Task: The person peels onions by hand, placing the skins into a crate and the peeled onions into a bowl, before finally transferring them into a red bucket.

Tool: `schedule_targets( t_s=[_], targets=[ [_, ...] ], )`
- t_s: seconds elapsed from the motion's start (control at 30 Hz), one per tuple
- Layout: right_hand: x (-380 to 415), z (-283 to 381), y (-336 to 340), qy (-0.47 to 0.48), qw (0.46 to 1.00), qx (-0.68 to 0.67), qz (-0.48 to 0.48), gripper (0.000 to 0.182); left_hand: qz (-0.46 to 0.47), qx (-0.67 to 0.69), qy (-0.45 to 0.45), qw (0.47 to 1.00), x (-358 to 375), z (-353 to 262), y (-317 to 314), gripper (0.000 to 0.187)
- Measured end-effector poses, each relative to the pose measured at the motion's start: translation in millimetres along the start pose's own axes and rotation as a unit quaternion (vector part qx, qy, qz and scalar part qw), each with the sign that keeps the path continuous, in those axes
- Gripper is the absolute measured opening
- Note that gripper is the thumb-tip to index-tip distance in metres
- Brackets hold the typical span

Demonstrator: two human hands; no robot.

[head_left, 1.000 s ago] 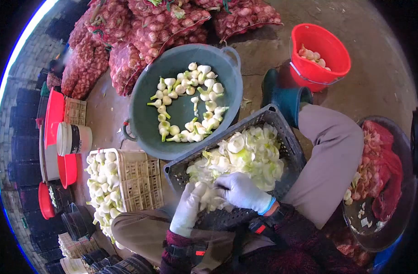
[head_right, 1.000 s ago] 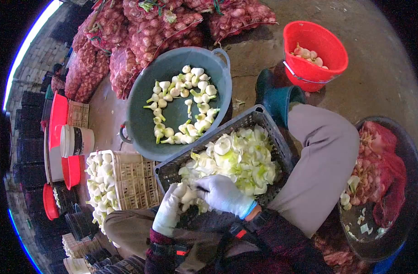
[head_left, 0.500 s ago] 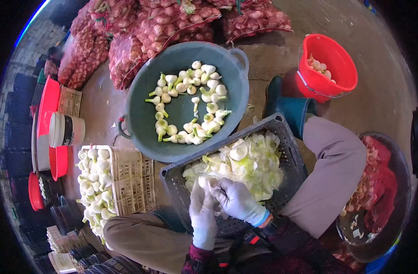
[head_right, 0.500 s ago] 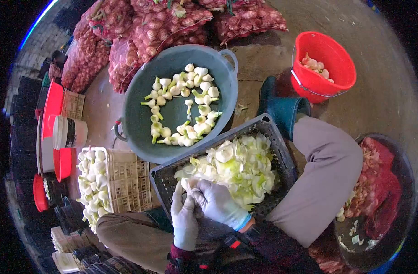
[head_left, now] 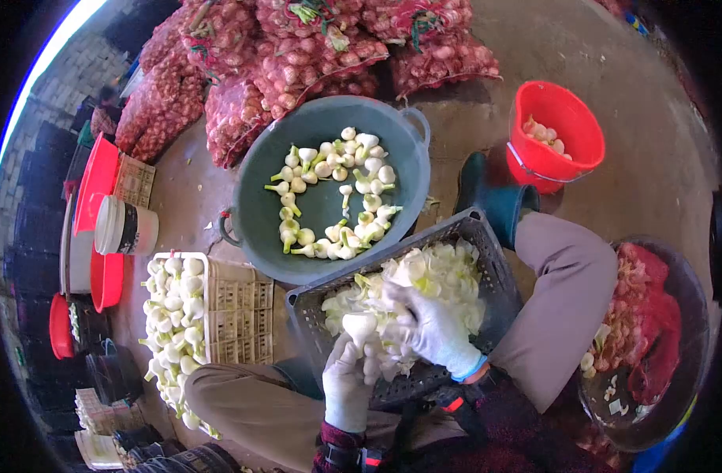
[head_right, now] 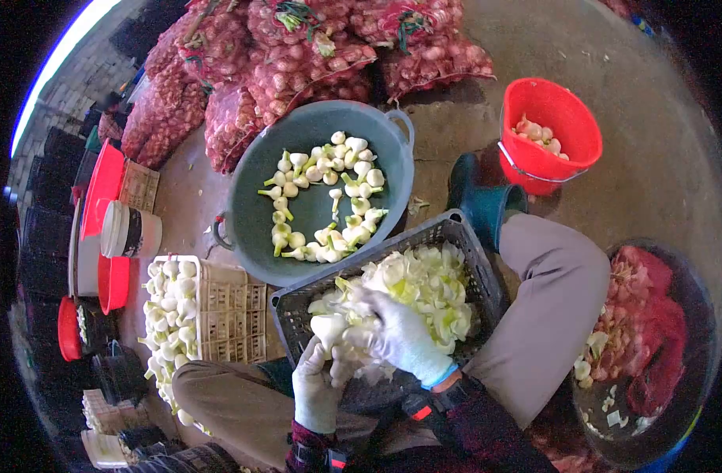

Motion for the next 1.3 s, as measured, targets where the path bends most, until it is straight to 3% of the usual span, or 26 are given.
schedule_targets(
  t_s=[0.07, 0.17, 0.2, 0.23, 0.27, 0.37, 0.4, 0.43, 0.47, 0.5, 0.6, 0.63, 0.67, 0.77, 0.83, 0.87, 0.93, 0.97, 1.03, 1.07, 1.1, 1.17, 1.2, 1.23, 1.27, 1.3],
  targets=[
    [-3.0, 5.7, -17.0, 0.054, 0.948, -0.313, 0.029, 0.043, 0.008, 0.021, 0.019, 1.0, -4.1, 0.4, 1.7, 0.042],
    [-4.3, -8.3, -22.2, -0.04, 0.949, -0.299, 0.09, 0.035, 0.046, 0.013, 0.029, 0.998, -7.6, 0.0, -1.4, 0.041],
    [-8.4, -30.0, -30.6, -0.196, 0.918, -0.344, 0.033, 0.021, 0.001, 0.011, 0.045, 0.999, -5.1, -0.4, -1.7, 0.042],
    [-10.4, -35.6, -28.9, -0.198, 0.916, -0.346, 0.033, 0.021, -0.041, 0.008, 0.057, 0.997, -2.6, -2.7, -2.7, 0.043],
    [-13.4, -43.3, -18.8, -0.196, 0.936, -0.289, -0.046, 0.019, -0.038, -0.004, 0.065, 0.997, -0.9, -7.1, -4.1, 0.045],
    [-13.7, -31.8, 4.3, -0.11, 0.981, -0.08, -0.14, 0.018, -0.024, -0.098, -0.01, 0.995, 25.4, -43.7, -18.3, 0.045],
    [-10.9, -42.9, 1.3, -0.252, 0.94, -0.198, -0.115, 0.021, -0.038, -0.083, -0.043, 0.995, 40.4, -60.6, -10.3, 0.042],
    [-12.9, -46.1, 3.6, -0.211, 0.959, -0.144, -0.122, 0.02, -0.046, -0.062, -0.087, 0.993, 60.7, -85.9, -4.7, 0.037],
    [-11.1, -51.3, 4.8, -0.269, 0.925, -0.24, -0.117, 0.017, -0.103, -0.09, -0.145, 0.98, 80.9, -111.9, 5.6, 0.034],
    [-13.8, -51.7, 4.4, -0.231, 0.937, -0.226, -0.131, 0.016, -0.156, -0.115, -0.194, 0.962, 102.9, -136.7, 19.7, 0.032],
    [-16.3, -68.5, 3.2, -0.207, 0.945, -0.217, -0.129, 0.012, -0.3, -0.218, -0.307, 0.876, 151.3, -205.9, 117.7, 0.022],
    [-15.6, -69.0, 6.4, -0.251, 0.943, -0.201, -0.088, 0.014, -0.344, -0.308, -0.419, 0.781, 162.8, -224.1, 165.7, 0.022],
    [-18.0, -65.3, 4.6, -0.222, 0.955, -0.171, -0.097, 0.016, -0.384, -0.179, -0.38, 0.822, 172.2, -243.7, 189.7, 0.025],
    [-20.3, -58.0, -2.0, -0.197, 0.969, -0.101, -0.113, 0.019, -0.41, -0.105, -0.406, 0.81, 175.5, -286.5, 320.6, 0.028],
    [-22.1, -113.2, 1.5, -0.189, 0.975, -0.075, -0.089, 0.019, -0.533, -0.119, -0.394, 0.74, 167.4, -308.7, 384.1, 0.027],
    [-22.4, -118.0, 3.4, -0.194, 0.975, -0.062, -0.086, 0.019, -0.534, -0.116, -0.396, 0.738, 156.7, -318.3, 405.7, 0.027],
    [-24.7, -133.9, 5.0, -0.201, 0.974, -0.037, -0.094, 0.018, -0.571, -0.174, -0.419, 0.685, 132.0, -331.2, 445.9, 0.028],
    [-26.1, -134.5, 2.2, -0.201, 0.975, -0.03, -0.095, 0.018, -0.544, -0.201, -0.418, 0.699, 120.0, -332.0, 476.9, 0.027],
    [-24.7, -131.6, 3.0, -0.164, 0.981, 0.001, -0.098, 0.018, -0.526, -0.467, -0.256, 0.663, 96.9, -328.6, 560.9, 0.03],
    [-24.5, -119.9, -1.9, -0.173, 0.978, 0.001, -0.115, 0.017, -0.476, -0.423, -0.25, 0.729, 93.4, -331.2, 514.3, 0.032],
    [-22.3, -118.6, -2.9, -0.177, 0.977, 0.008, -0.114, 0.017, -0.477, -0.475, -0.223, 0.705, 90.0, -332.5, 547.4, 0.034],
    [-23.6, -119.8, -8.3, -0.173, 0.98, -0.043, -0.093, 0.015, -0.426, -0.502, -0.248, 0.71, 104.7, -353.6, 531.8, 0.031],
    [-25.2, -109.0, -12.4, -0.169, 0.982, 0.017, -0.085, 0.013, -0.395, -0.515, -0.274, 0.71, 118.4, -369.9, 520.1, 0.027],
    [-27.6, -64.4, -24.8, -0.173, 0.979, 0.013, -0.107, 0.015, -0.377, -0.613, -0.231, 0.655, 128.2, -390.5, 437.0, 0.029],
    [-29.7, -32.5, -32.4, -0.166, 0.981, -0.041, -0.088, 0.022, -0.37, -0.605, -0.205, 0.675, 131.3, -402.9, 361.4, 0.034],
    [-31.9, -25.4, -35.1, -0.154, 0.984, -0.021, -0.086, 0.025, -0.3, -0.705, -0.257, 0.589, 132.7, -410.5, 301.0, 0.028]
  ],
)
Point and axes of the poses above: each hand's wrist, its own x-axis away from the middle knuckle, its own y-axis out of the back of the hand, z = x × y, the point moved 3 cm from there along -x, towards the middle knuckle, and after that the axes turned 1 degree about z, right-handed, at the moved point
